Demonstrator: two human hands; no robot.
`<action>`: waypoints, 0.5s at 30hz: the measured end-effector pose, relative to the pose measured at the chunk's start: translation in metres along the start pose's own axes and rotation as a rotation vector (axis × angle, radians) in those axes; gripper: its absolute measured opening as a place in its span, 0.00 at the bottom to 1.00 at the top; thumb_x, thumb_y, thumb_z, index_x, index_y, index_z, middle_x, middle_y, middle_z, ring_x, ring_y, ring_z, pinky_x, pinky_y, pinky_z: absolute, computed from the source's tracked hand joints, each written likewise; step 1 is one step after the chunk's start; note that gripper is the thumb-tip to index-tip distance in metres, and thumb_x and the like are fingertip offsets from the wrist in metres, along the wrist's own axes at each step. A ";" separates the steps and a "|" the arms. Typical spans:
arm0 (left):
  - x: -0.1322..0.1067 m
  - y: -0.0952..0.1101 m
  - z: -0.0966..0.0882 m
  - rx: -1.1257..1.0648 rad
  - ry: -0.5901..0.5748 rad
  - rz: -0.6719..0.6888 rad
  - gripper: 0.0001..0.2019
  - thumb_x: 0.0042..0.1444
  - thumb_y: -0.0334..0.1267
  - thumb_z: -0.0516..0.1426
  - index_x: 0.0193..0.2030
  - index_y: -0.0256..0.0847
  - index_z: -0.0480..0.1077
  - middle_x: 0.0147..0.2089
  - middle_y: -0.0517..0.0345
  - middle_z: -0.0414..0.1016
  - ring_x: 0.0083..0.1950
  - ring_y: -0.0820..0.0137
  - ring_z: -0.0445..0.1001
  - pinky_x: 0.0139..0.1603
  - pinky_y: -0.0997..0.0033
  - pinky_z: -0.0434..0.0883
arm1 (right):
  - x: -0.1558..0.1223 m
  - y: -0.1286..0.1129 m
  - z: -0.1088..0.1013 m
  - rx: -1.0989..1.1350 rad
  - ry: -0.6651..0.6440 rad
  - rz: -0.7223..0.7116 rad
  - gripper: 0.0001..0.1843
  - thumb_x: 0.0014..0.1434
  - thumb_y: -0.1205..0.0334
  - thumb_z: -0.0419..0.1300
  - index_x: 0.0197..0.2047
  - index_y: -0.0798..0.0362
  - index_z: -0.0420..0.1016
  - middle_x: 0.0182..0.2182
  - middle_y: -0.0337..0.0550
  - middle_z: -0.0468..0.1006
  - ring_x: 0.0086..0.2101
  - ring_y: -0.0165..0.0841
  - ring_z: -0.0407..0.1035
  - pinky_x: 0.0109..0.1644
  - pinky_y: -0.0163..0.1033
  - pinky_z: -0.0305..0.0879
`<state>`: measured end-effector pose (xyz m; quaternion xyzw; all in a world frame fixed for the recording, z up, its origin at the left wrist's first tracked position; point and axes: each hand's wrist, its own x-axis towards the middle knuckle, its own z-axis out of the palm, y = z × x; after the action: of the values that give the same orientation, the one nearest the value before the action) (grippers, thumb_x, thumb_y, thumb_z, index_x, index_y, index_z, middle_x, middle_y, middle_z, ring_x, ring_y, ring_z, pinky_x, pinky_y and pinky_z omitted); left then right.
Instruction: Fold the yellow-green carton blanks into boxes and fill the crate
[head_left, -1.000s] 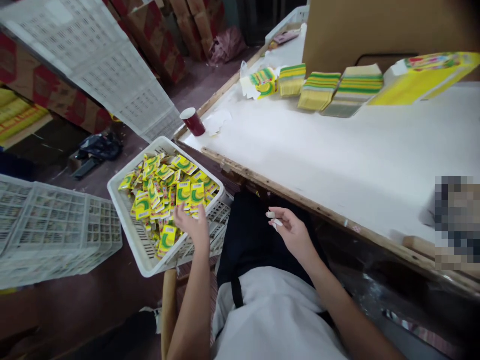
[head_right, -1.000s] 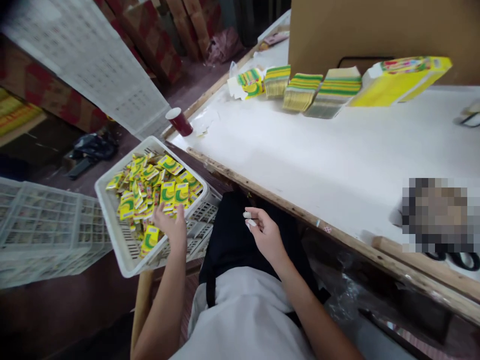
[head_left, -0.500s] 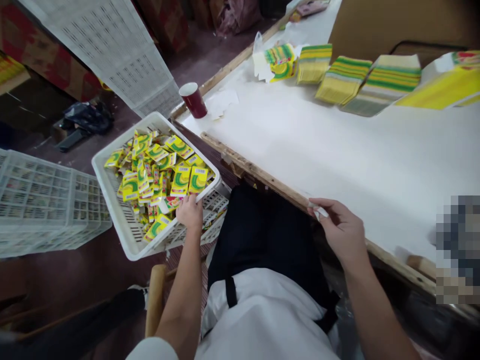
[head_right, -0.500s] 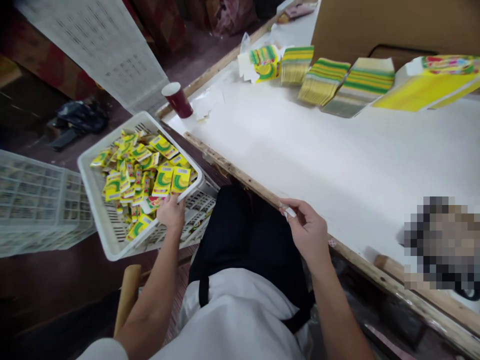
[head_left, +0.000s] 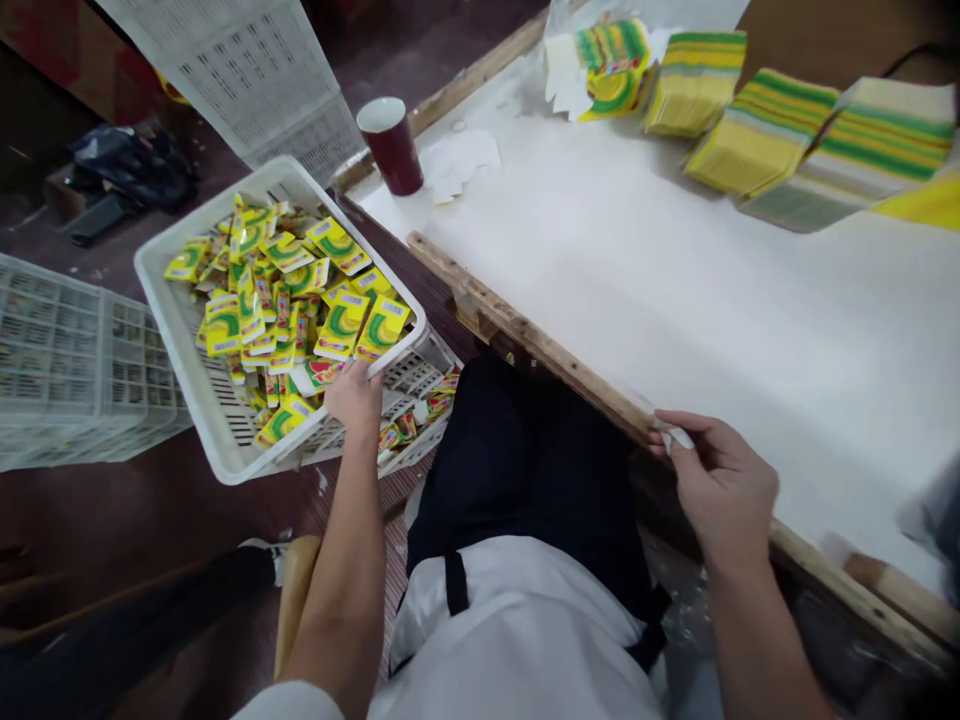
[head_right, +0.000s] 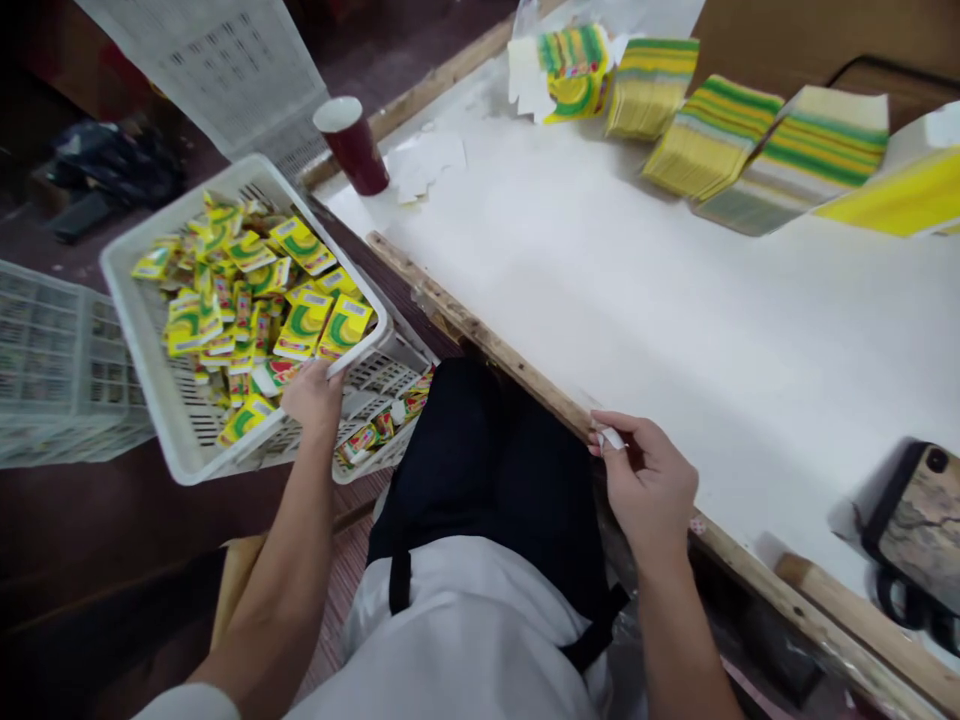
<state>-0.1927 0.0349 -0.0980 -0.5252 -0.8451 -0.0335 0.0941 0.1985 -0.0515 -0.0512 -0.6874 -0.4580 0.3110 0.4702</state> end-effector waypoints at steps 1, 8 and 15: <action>-0.001 0.000 -0.002 -0.002 -0.017 0.007 0.17 0.56 0.51 0.49 0.36 0.42 0.72 0.39 0.51 0.75 0.39 0.58 0.71 0.31 0.65 0.55 | 0.000 -0.001 0.001 -0.007 0.012 0.001 0.09 0.56 0.63 0.58 0.40 0.51 0.76 0.34 0.41 0.77 0.31 0.28 0.72 0.36 0.36 0.74; -0.026 0.010 -0.019 -0.016 -0.120 0.133 0.14 0.57 0.47 0.50 0.34 0.42 0.73 0.37 0.54 0.75 0.38 0.61 0.72 0.33 0.66 0.56 | 0.013 -0.011 0.008 -0.012 0.046 0.036 0.08 0.53 0.65 0.60 0.37 0.54 0.77 0.33 0.44 0.78 0.31 0.32 0.73 0.26 0.32 0.72; -0.058 0.013 -0.028 -0.048 -0.158 0.187 0.11 0.56 0.45 0.53 0.31 0.43 0.71 0.34 0.57 0.74 0.36 0.63 0.72 0.33 0.66 0.58 | 0.017 -0.016 0.013 -0.076 0.071 0.060 0.09 0.52 0.66 0.60 0.38 0.54 0.77 0.32 0.45 0.78 0.29 0.31 0.72 0.23 0.31 0.68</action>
<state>-0.1527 -0.0146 -0.0822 -0.6046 -0.7963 -0.0032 0.0174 0.1888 -0.0287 -0.0405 -0.7286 -0.4318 0.2829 0.4502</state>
